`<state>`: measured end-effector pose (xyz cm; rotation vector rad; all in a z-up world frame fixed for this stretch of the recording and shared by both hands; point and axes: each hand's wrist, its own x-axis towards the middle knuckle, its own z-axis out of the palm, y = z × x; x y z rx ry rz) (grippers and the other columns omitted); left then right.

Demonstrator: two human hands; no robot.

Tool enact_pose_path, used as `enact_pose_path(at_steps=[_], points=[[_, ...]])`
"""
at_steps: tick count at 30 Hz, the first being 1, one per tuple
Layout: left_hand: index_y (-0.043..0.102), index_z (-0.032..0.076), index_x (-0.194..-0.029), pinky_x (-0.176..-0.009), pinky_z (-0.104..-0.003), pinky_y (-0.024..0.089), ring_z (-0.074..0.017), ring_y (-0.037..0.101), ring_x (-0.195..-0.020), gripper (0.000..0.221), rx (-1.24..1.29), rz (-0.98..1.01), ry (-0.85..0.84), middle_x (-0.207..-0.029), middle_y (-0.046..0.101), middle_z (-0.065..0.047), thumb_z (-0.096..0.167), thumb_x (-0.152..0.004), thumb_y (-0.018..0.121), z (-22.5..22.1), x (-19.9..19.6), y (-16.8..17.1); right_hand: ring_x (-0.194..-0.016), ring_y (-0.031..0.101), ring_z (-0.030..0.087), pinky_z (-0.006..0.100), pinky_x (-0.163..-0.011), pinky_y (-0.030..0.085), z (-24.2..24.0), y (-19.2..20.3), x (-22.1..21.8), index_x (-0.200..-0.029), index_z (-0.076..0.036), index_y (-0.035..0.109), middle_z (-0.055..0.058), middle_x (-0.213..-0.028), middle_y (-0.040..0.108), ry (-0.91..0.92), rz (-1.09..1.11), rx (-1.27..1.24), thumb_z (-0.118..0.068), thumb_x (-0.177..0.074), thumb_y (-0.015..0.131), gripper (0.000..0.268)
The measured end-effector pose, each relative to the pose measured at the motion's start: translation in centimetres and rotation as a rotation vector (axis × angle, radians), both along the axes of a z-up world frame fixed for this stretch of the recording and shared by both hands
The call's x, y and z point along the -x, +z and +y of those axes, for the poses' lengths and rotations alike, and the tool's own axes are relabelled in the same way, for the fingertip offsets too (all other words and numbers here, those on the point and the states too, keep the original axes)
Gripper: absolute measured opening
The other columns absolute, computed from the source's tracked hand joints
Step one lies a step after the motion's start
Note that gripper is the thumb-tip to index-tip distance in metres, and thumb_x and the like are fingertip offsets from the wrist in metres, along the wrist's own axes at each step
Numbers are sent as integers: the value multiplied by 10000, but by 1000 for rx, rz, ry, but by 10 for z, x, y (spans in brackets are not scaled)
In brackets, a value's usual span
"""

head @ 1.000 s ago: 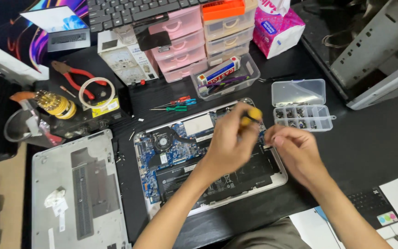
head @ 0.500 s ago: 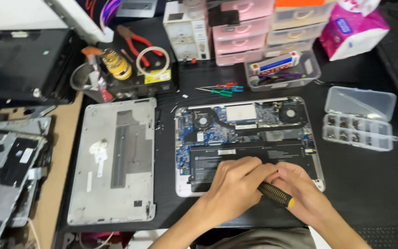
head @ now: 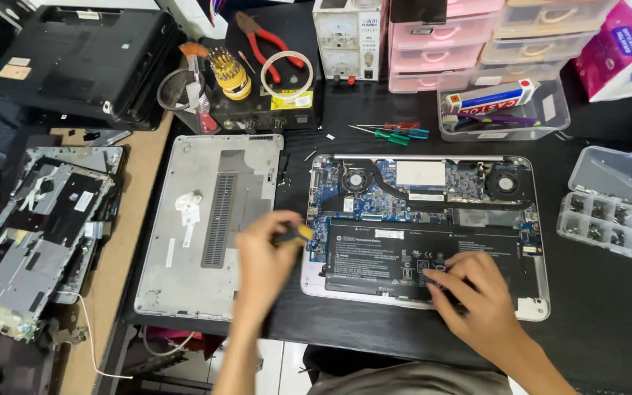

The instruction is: Removing a battery from a laptop using a screwdriver

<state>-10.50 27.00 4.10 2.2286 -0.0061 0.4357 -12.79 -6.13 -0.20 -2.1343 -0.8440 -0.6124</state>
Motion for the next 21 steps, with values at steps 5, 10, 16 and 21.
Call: enact_pose_path(at_steps=[5,10,16,21], points=[[775,126,-927,-532,-316,363,-129,429,-545,111,-164,209,105,-658,641,-9,101,-870,684,56,-11,-12,-925,612,290,430,-841,515,4,-17,-3,-1069,-27,718,55,-784,529,17,20,89,-54,-880,731,191],[694,111,-742,-555,-313,312,-103,349,-591,149,-149,296,90,-595,478,28,136,-882,739,66,-17,-25,-930,614,286,419,-834,525,4,-11,-3,-1048,-30,718,52,-774,543,20,1,117,-45,-881,726,168],[785,176,-886,-578,-380,378,-205,497,-566,72,-270,327,83,-712,717,-41,158,-845,729,65,-19,-28,-915,611,288,401,-793,496,5,-12,-3,-1020,-53,706,42,-774,513,25,-23,121,-49,-892,722,129],[815,109,-954,-616,-290,425,-120,572,-648,160,-97,251,33,-824,772,-12,42,-854,711,64,-17,-21,-922,616,289,400,-772,489,4,-14,-3,-995,-65,712,37,-767,518,15,-21,142,-55,-886,729,111]])
